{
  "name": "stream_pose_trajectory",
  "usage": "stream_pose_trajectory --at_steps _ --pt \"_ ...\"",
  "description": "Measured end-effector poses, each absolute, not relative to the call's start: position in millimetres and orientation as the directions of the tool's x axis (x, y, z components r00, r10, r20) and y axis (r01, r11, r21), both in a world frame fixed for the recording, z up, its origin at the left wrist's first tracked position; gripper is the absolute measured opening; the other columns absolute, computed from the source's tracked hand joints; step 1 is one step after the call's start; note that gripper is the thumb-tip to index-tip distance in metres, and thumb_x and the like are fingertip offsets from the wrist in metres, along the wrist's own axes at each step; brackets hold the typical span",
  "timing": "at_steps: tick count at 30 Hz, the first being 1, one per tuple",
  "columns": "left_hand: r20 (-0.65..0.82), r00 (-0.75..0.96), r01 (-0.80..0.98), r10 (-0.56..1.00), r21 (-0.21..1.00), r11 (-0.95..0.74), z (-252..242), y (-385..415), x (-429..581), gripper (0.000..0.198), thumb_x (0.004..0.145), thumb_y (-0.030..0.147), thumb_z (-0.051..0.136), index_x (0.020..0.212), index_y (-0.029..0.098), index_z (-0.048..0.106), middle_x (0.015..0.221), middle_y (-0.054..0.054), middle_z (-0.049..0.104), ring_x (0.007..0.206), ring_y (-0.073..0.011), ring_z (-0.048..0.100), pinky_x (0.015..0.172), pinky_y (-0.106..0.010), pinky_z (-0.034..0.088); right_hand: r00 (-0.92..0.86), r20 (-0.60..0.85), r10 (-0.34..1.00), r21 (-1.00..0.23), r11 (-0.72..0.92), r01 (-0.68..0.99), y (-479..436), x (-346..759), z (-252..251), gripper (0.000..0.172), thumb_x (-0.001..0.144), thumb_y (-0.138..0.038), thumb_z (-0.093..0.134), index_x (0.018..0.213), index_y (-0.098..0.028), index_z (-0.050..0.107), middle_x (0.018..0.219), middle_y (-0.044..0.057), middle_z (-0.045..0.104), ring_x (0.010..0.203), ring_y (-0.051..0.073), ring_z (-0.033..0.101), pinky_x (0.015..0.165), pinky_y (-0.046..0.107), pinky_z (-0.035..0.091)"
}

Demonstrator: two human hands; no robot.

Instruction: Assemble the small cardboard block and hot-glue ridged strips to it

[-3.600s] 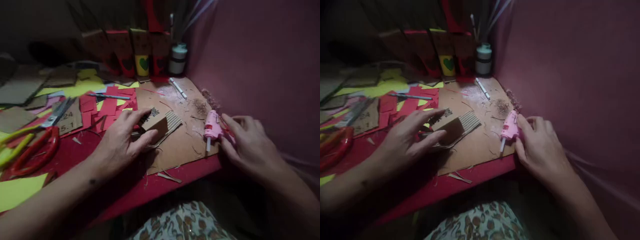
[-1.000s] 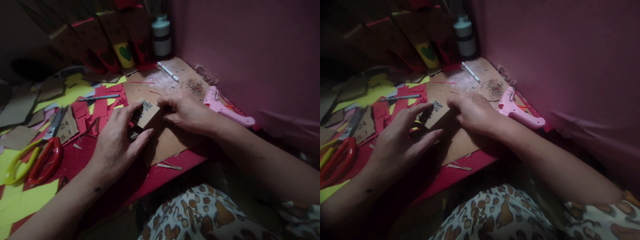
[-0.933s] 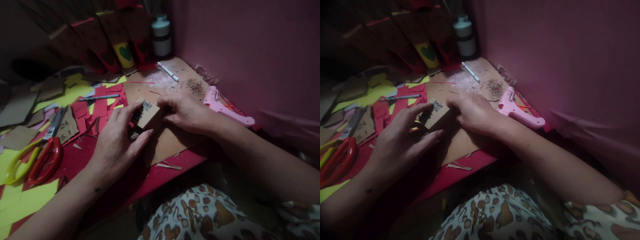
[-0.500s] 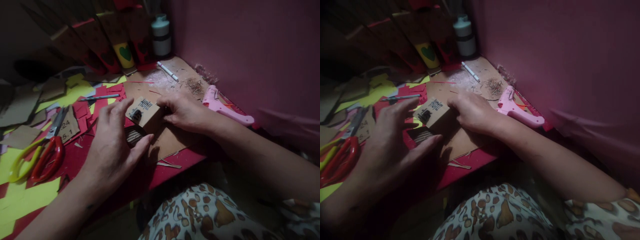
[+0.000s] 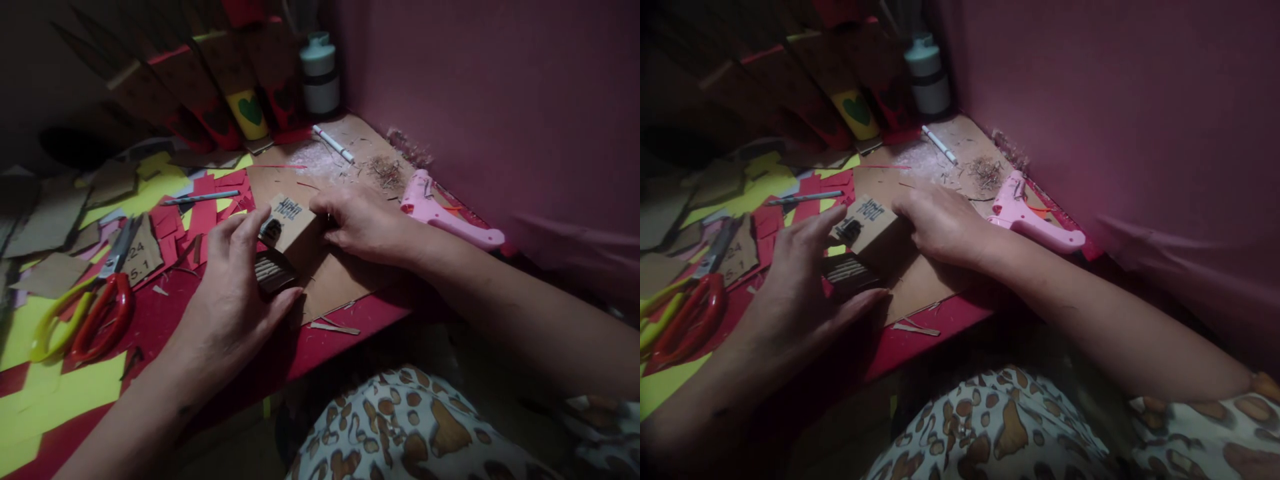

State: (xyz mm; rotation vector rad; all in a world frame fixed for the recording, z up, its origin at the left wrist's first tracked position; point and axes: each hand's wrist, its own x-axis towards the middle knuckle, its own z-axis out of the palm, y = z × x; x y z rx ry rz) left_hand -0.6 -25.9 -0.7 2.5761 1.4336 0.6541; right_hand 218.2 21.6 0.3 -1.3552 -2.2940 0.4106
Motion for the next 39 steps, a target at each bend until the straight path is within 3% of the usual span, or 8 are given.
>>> stream_pose_trajectory --at_steps 5,9,12,16,23,28,33,39 --pt "0.365 0.463 0.771 0.808 0.284 -0.57 -4 -22 -3 0.088 0.074 0.013 0.076 0.154 0.01 0.039 0.142 -0.028 0.049 0.133 -0.0397 0.054 0.109 -0.056 0.054 -0.433 0.212 0.876 -0.523 0.476 0.707 22 218 1 0.024 0.076 0.003 0.059 0.077 -0.021 0.063 0.081 0.005 0.07 0.08 0.024 0.063 0.07 0.034 0.04" --pt "0.372 0.466 0.775 0.803 0.266 -0.573 -2 -18 -8 0.085 0.073 0.013 0.073 0.152 0.004 0.041 0.138 -0.031 0.052 0.129 -0.0422 0.058 0.105 -0.058 0.056 -0.435 0.208 0.876 -0.497 0.478 0.724 22 218 2 0.023 0.077 0.002 0.06 0.076 -0.021 0.063 0.081 0.005 0.069 0.08 0.024 0.061 0.069 0.034 0.038" --pt "0.357 0.499 0.767 0.79 0.244 -0.594 1 -17 -11 0.079 0.075 0.009 0.068 0.151 0.006 0.045 0.137 -0.029 0.054 0.121 -0.0388 0.065 0.098 -0.054 0.061 -0.444 0.186 0.877 -0.464 0.477 0.747 22 219 3 0.02 0.077 0.0 0.061 0.08 -0.019 0.066 0.085 0.006 0.071 0.083 0.024 0.061 0.069 0.033 0.037" --pt "0.385 0.519 0.769 0.763 0.179 -0.614 8 -16 -12 0.057 0.084 0.008 0.058 0.14 0.007 0.058 0.134 -0.027 0.058 0.122 -0.0357 0.064 0.095 -0.049 0.062 -0.448 0.178 0.876 -0.453 0.477 0.753 21 219 4 0.019 0.079 0.0 0.061 0.084 -0.018 0.068 0.085 0.006 0.071 0.084 0.023 0.061 0.068 0.032 0.036" --pt "0.367 0.572 0.762 0.734 0.093 -0.641 23 -12 -15 0.033 0.095 0.024 0.058 0.124 0.014 0.07 0.129 -0.023 0.064 0.109 -0.0354 0.069 0.082 -0.048 0.059 -0.447 0.195 0.873 -0.445 0.485 0.753 21 218 3 0.02 0.078 0.0 0.061 0.081 -0.019 0.067 0.086 0.005 0.07 0.082 0.023 0.058 0.067 0.032 0.034" --pt "0.353 0.633 0.728 0.689 0.032 -0.685 32 -3 -17 0.026 0.1 0.034 0.056 0.111 0.019 0.075 0.124 -0.017 0.069 0.092 -0.0285 0.072 0.068 -0.037 0.054 -0.437 0.182 0.881 -0.421 0.471 0.775 21 218 2 0.021 0.079 0.0 0.06 0.082 -0.019 0.068 0.087 0.007 0.07 0.08 0.023 0.057 0.065 0.034 0.031" --pt "0.379 0.692 0.67 0.614 -0.023 -0.742 32 5 -17 0.019 0.1 0.028 0.06 0.104 0.019 0.077 0.121 -0.014 0.07 0.092 -0.0218 0.072 0.071 -0.03 0.053 -0.447 0.198 0.872 -0.432 0.487 0.759 22 218 1 0.02 0.077 -0.002 0.061 0.082 -0.02 0.067 0.087 0.007 0.07 0.077 0.023 0.056 0.064 0.033 0.032" --pt "0.43 0.661 0.681 0.615 0.002 -0.733 27 10 -21 0.015 0.098 0.026 0.066 0.109 0.022 0.075 0.121 -0.008 0.071 0.095 -0.0194 0.071 0.075 -0.028 0.053 -0.448 0.194 0.873 -0.44 0.485 0.756 22 219 1 0.021 0.075 -0.001 0.06 0.079 -0.02 0.065 0.083 0.005 0.068 0.073 0.021 0.054 0.061 0.032 0.03"
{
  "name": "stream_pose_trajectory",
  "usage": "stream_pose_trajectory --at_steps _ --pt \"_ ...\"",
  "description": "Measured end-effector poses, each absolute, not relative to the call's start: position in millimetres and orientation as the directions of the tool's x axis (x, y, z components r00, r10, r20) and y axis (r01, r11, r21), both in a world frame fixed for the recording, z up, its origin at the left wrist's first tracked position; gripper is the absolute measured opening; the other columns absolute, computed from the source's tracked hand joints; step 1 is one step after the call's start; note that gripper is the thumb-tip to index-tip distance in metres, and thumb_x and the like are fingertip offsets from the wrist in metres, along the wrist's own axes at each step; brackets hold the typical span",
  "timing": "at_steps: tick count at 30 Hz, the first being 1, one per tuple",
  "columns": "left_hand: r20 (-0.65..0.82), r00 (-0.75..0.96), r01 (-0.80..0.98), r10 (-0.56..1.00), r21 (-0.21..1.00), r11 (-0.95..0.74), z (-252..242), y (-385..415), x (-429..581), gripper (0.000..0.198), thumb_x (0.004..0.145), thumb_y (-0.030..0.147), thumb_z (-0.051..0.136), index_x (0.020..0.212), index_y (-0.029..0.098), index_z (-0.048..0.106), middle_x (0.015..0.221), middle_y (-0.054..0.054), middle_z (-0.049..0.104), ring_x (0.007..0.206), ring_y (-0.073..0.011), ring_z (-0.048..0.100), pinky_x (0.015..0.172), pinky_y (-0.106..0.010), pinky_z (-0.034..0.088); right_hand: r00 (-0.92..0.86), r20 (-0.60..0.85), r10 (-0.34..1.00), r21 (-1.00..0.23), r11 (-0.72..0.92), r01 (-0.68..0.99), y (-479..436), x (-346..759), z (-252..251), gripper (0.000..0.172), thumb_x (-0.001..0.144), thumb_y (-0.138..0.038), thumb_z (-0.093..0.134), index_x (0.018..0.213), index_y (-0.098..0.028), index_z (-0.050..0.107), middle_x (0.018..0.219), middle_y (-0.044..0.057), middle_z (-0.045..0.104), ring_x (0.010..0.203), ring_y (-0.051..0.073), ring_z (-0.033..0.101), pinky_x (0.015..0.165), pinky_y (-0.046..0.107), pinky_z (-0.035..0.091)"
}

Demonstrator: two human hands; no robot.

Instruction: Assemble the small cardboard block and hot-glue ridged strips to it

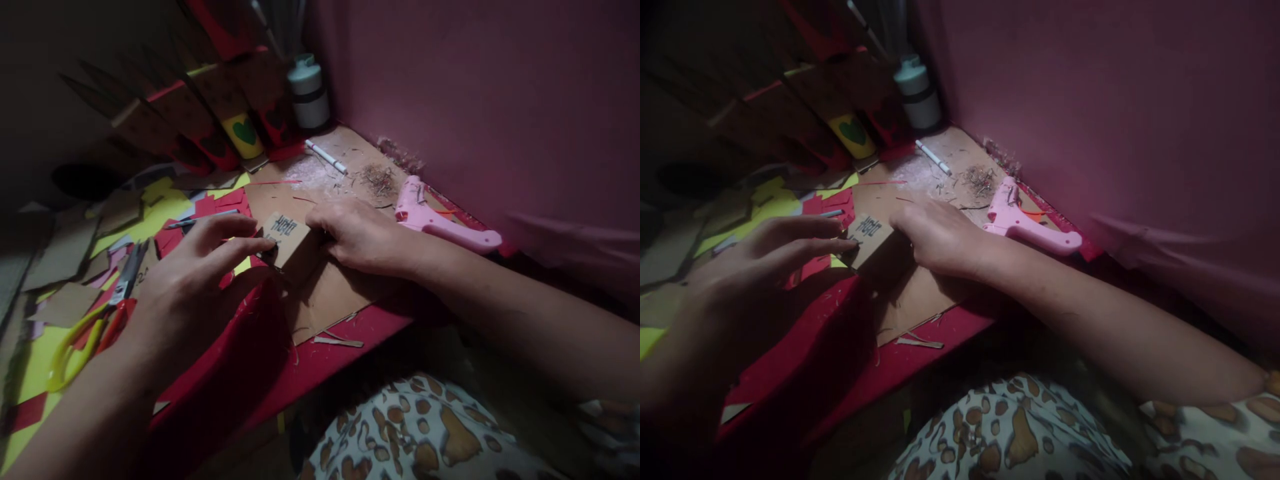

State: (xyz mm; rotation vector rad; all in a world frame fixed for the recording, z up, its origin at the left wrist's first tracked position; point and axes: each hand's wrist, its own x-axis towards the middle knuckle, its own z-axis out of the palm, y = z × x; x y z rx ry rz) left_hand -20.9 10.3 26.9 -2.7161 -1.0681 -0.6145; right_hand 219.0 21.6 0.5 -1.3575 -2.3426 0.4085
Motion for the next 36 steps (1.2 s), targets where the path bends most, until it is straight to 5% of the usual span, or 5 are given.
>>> stream_pose_trajectory --at_steps 16,20,25,32,36 --pt "0.467 0.606 0.668 0.645 0.142 -0.73 9 2 -23 0.016 0.098 0.022 0.063 0.107 0.031 0.073 0.124 -0.005 0.066 0.101 -0.0192 0.071 0.078 -0.03 0.063 -0.456 0.12 0.882 -0.495 0.452 0.742 18 221 10 0.021 0.079 -0.002 0.062 0.093 -0.016 0.066 0.097 0.009 0.071 0.092 0.025 0.062 0.075 0.034 0.042" --pt "0.461 0.598 0.655 0.656 0.191 -0.731 7 2 -24 0.019 0.098 0.02 0.062 0.11 0.029 0.073 0.124 -0.006 0.065 0.102 -0.0196 0.072 0.079 -0.031 0.063 -0.551 0.179 0.815 -0.552 0.546 0.63 12 226 25 0.052 0.078 -0.006 0.074 0.126 -0.013 0.056 0.126 0.015 0.063 0.115 0.03 0.059 0.094 0.041 0.048" --pt "0.427 0.6 0.632 0.676 0.264 -0.728 6 3 -22 0.019 0.095 0.016 0.064 0.107 0.027 0.074 0.124 -0.009 0.064 0.108 -0.0232 0.071 0.089 -0.037 0.063 -0.725 0.282 0.628 -0.446 0.755 0.48 15 214 24 0.085 0.079 -0.017 0.082 0.151 -0.018 0.037 0.149 0.016 0.048 0.14 0.034 0.044 0.114 0.051 0.039" --pt "0.393 0.572 0.557 0.72 0.458 -0.693 16 -2 -20 0.021 0.095 0.017 0.064 0.114 0.023 0.071 0.129 -0.011 0.062 0.124 -0.0229 0.063 0.106 -0.037 0.053 -0.727 0.373 0.577 -0.457 0.796 0.397 24 200 11 0.072 0.085 -0.018 0.079 0.146 -0.006 0.043 0.14 0.021 0.056 0.133 0.033 0.048 0.112 0.051 0.042" --pt "0.273 0.445 0.572 0.853 0.647 -0.505 18 -3 -20 0.048 0.089 0.03 0.072 0.133 0.018 0.057 0.135 -0.014 0.059 0.125 -0.0269 0.061 0.106 -0.044 0.054 -0.72 0.372 0.586 -0.46 0.79 0.405 25 198 9 0.072 0.086 -0.021 0.078 0.147 -0.005 0.042 0.145 0.025 0.054 0.138 0.036 0.046 0.115 0.056 0.04"
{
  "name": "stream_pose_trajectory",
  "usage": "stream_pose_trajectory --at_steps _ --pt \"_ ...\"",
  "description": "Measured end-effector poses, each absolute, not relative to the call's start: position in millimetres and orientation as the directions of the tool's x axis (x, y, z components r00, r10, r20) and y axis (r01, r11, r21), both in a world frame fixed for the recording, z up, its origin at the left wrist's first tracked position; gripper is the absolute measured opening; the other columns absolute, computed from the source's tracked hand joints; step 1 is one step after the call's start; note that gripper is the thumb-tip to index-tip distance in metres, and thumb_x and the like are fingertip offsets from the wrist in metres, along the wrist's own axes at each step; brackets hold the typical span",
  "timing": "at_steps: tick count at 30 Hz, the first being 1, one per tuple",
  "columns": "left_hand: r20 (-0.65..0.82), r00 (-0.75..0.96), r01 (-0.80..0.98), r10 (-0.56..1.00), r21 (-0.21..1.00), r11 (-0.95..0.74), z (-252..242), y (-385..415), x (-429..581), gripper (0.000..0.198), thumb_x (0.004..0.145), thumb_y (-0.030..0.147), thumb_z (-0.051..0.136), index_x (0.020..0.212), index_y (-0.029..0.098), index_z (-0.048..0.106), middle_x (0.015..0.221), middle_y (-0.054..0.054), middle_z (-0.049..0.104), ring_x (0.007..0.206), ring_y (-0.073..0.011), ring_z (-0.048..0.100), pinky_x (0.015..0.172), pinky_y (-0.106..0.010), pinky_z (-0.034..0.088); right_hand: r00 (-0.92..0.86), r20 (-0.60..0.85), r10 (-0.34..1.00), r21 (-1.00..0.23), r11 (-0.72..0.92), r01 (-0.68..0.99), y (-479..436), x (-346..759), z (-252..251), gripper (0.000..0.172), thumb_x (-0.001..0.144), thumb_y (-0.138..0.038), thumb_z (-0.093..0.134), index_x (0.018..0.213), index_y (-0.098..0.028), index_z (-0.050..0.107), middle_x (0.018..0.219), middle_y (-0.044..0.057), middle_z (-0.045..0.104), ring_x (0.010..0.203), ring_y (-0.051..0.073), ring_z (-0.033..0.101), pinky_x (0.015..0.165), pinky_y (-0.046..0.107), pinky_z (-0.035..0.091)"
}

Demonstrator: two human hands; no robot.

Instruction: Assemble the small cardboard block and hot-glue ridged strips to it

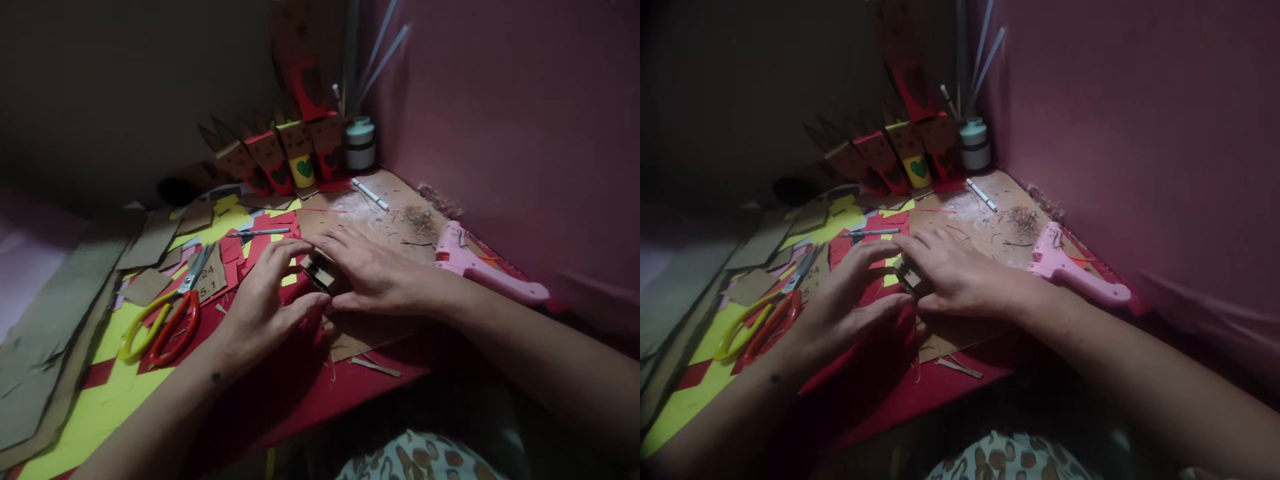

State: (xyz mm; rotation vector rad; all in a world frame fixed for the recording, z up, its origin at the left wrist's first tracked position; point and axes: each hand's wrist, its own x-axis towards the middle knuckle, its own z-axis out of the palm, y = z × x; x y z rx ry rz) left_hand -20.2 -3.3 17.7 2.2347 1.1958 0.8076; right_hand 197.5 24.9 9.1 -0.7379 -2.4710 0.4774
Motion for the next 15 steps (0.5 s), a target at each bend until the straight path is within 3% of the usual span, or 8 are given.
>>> stream_pose_trajectory --at_steps 3,5,8,11,15 --pt "0.136 0.382 0.608 0.914 0.708 -0.359 14 -4 -19 0.071 0.084 0.041 0.076 0.143 0.016 0.047 0.129 -0.016 0.061 0.101 -0.0266 0.069 0.091 -0.048 0.06 -0.707 0.41 0.577 -0.436 0.804 0.404 26 197 3 0.082 0.088 -0.031 0.079 0.152 -0.007 0.034 0.151 0.026 0.05 0.144 0.038 0.041 0.117 0.06 0.037" --pt "0.121 0.381 0.637 0.917 0.684 -0.354 13 -5 -18 0.077 0.083 0.044 0.077 0.146 0.017 0.044 0.125 -0.014 0.063 0.093 -0.0256 0.069 0.087 -0.05 0.059 -0.699 0.442 0.562 -0.417 0.819 0.394 26 197 -2 0.09 0.087 -0.036 0.08 0.155 -0.009 0.029 0.154 0.026 0.049 0.147 0.039 0.039 0.119 0.063 0.035" --pt "0.176 0.366 0.685 0.914 0.613 -0.393 13 -9 -15 0.06 0.088 0.041 0.073 0.14 0.02 0.052 0.118 -0.011 0.066 0.096 -0.0258 0.068 0.088 -0.047 0.058 -0.686 0.469 0.556 -0.405 0.826 0.393 25 196 -8 0.088 0.088 -0.031 0.078 0.157 -0.015 0.025 0.153 0.024 0.05 0.147 0.039 0.041 0.119 0.065 0.035" --pt "0.252 0.369 0.705 0.894 0.551 -0.446 13 -12 -12 0.039 0.093 0.035 0.067 0.128 0.019 0.061 0.112 -0.01 0.066 0.096 -0.0239 0.068 0.086 -0.042 0.057 -0.67 0.475 0.57 -0.384 0.82 0.425 22 193 -11 0.086 0.085 -0.018 0.075 0.156 -0.011 0.027 0.149 0.025 0.052 0.141 0.04 0.047 0.117 0.065 0.038" --pt "0.329 0.409 0.704 0.852 0.481 -0.523 10 -13 -10 0.039 0.093 0.031 0.068 0.129 0.017 0.06 0.114 -0.01 0.066 0.091 -0.0204 0.069 0.083 -0.037 0.058 -0.664 0.464 0.586 -0.371 0.809 0.455 19 192 -15 0.087 0.083 -0.015 0.072 0.157 -0.011 0.025 0.15 0.024 0.052 0.136 0.039 0.051 0.115 0.066 0.041"
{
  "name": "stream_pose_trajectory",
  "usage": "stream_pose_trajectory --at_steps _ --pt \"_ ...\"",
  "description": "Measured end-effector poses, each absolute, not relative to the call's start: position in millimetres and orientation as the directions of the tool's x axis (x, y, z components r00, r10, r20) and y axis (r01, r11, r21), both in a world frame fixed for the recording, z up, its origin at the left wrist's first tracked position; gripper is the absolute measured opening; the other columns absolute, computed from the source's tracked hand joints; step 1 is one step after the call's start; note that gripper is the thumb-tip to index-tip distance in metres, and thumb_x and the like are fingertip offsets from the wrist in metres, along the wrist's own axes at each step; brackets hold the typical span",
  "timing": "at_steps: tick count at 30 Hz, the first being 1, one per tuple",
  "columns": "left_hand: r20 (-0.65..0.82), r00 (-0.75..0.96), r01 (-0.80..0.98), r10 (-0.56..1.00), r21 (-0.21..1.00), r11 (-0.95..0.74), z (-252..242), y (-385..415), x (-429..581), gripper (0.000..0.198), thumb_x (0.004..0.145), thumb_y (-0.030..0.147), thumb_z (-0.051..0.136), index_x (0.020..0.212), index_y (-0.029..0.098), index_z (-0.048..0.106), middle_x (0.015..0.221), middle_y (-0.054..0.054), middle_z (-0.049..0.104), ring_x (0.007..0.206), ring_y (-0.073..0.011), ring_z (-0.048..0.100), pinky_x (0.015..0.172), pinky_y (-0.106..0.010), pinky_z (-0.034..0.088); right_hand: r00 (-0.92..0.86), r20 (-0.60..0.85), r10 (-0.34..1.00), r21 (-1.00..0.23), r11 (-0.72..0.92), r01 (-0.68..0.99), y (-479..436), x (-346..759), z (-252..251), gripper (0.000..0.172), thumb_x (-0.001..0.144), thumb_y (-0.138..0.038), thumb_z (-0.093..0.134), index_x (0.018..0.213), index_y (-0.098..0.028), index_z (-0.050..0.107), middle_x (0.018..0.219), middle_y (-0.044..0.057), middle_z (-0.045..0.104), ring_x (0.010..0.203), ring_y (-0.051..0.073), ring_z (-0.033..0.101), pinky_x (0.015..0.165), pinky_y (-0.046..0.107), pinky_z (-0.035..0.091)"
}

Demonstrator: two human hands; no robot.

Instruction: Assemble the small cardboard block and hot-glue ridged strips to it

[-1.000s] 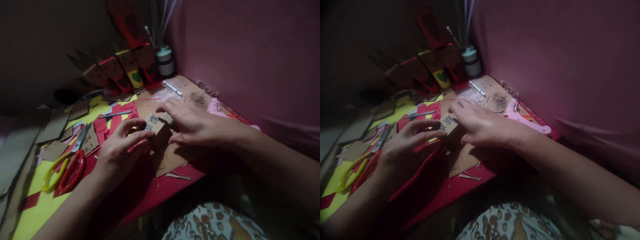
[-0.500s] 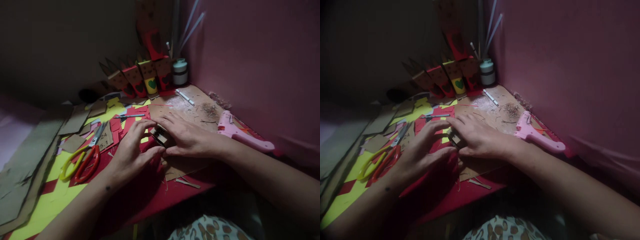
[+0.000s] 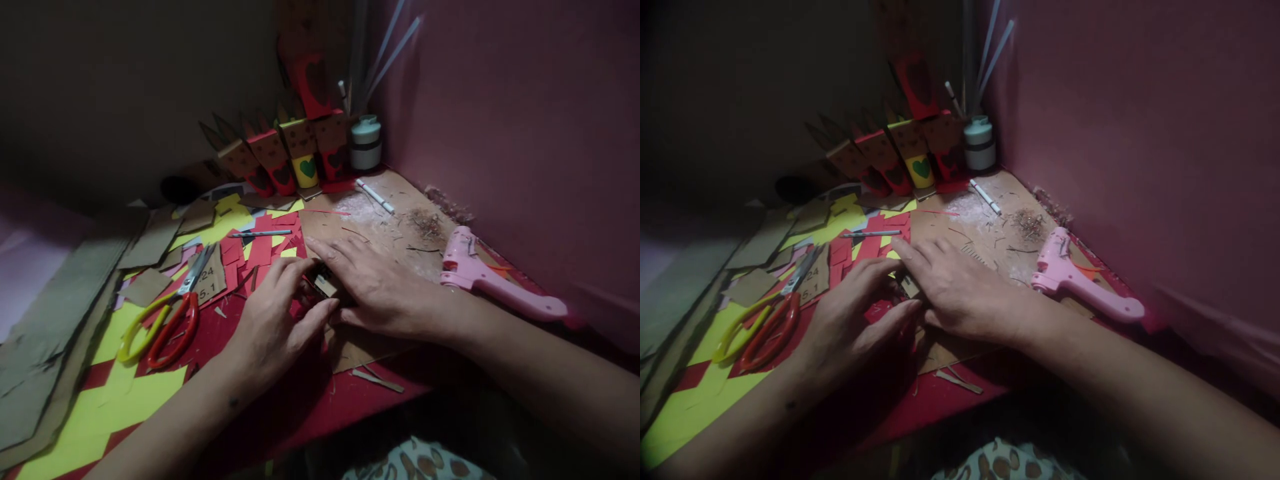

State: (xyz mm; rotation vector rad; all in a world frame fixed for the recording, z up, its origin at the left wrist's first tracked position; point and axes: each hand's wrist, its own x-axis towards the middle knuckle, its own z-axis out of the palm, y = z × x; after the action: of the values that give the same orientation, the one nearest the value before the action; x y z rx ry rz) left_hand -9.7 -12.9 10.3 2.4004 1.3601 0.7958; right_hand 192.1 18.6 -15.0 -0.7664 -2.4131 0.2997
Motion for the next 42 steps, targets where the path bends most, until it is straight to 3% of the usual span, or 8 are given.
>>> stream_pose_trajectory --at_steps 11,15,19,21,25,29,34,42 --pt "0.285 0.357 0.701 0.89 0.548 -0.457 9 -13 -7 0.042 0.092 0.033 0.066 0.128 0.013 0.06 0.108 -0.01 0.068 0.09 -0.0214 0.069 0.082 -0.037 0.058 -0.688 0.414 0.596 -0.19 0.796 0.575 15 185 -25 0.08 0.088 -0.02 0.067 0.155 0.004 0.031 0.154 0.033 0.045 0.136 0.046 0.048 0.114 0.068 0.04" --pt "0.316 0.371 0.715 0.873 0.502 -0.486 9 -14 -6 0.039 0.092 0.032 0.064 0.128 0.017 0.059 0.109 -0.009 0.068 0.091 -0.0216 0.068 0.083 -0.038 0.057 -0.699 0.349 0.625 -0.291 0.781 0.553 13 195 -6 0.079 0.084 -0.02 0.072 0.152 -0.001 0.036 0.152 0.031 0.047 0.138 0.044 0.047 0.113 0.066 0.043" --pt "0.309 0.374 0.744 0.875 0.463 -0.481 11 -15 -6 0.039 0.093 0.036 0.062 0.128 0.019 0.058 0.106 -0.008 0.067 0.089 -0.0216 0.068 0.08 -0.038 0.057 -0.726 0.307 0.615 -0.377 0.779 0.5 15 217 16 0.075 0.08 -0.001 0.059 0.15 -0.019 0.04 0.159 0.019 0.039 0.149 0.036 0.037 0.115 0.059 0.043" --pt "0.301 0.376 0.752 0.877 0.454 -0.478 12 -15 -7 0.039 0.093 0.037 0.062 0.127 0.016 0.058 0.107 -0.009 0.068 0.088 -0.0219 0.068 0.079 -0.039 0.057 -0.694 0.326 0.642 -0.393 0.759 0.518 18 227 20 0.072 0.079 -0.001 0.058 0.146 -0.023 0.045 0.154 0.015 0.045 0.147 0.035 0.04 0.116 0.057 0.043" --pt "0.297 0.381 0.755 0.875 0.446 -0.48 12 -15 -8 0.041 0.092 0.036 0.063 0.126 0.013 0.059 0.105 -0.009 0.068 0.085 -0.0217 0.068 0.079 -0.039 0.056 -0.661 0.365 0.655 -0.416 0.75 0.513 21 235 19 0.057 0.083 -0.007 0.058 0.139 -0.02 0.054 0.143 0.015 0.055 0.14 0.035 0.048 0.116 0.056 0.043" --pt "0.311 0.384 0.751 0.87 0.444 -0.49 12 -15 -7 0.038 0.093 0.035 0.064 0.126 0.016 0.06 0.107 -0.008 0.067 0.087 -0.0205 0.068 0.081 -0.037 0.056 -0.591 0.389 0.707 -0.478 0.703 0.526 19 233 16 0.06 0.08 -0.007 0.059 0.138 -0.02 0.056 0.137 0.012 0.059 0.129 0.031 0.057 0.108 0.05 0.049" --pt "0.308 0.403 0.739 0.862 0.445 -0.505 11 -15 -8 0.035 0.094 0.033 0.064 0.127 0.024 0.062 0.109 -0.005 0.068 0.09 -0.0198 0.069 0.083 -0.035 0.056 -0.512 0.264 0.817 -0.539 0.565 0.624 17 229 14 0.054 0.081 -0.009 0.065 0.134 -0.014 0.059 0.128 0.014 0.067 0.116 0.03 0.064 0.097 0.043 0.053" --pt "0.271 0.404 0.765 0.874 0.424 -0.485 10 -14 -8 0.044 0.092 0.039 0.066 0.133 0.023 0.058 0.114 -0.008 0.068 0.088 -0.0228 0.069 0.081 -0.041 0.057 -0.487 0.187 0.853 -0.398 0.519 0.757 21 226 8 0.039 0.083 0.001 0.057 0.12 -0.011 0.067 0.121 0.017 0.072 0.112 0.032 0.065 0.092 0.041 0.051"
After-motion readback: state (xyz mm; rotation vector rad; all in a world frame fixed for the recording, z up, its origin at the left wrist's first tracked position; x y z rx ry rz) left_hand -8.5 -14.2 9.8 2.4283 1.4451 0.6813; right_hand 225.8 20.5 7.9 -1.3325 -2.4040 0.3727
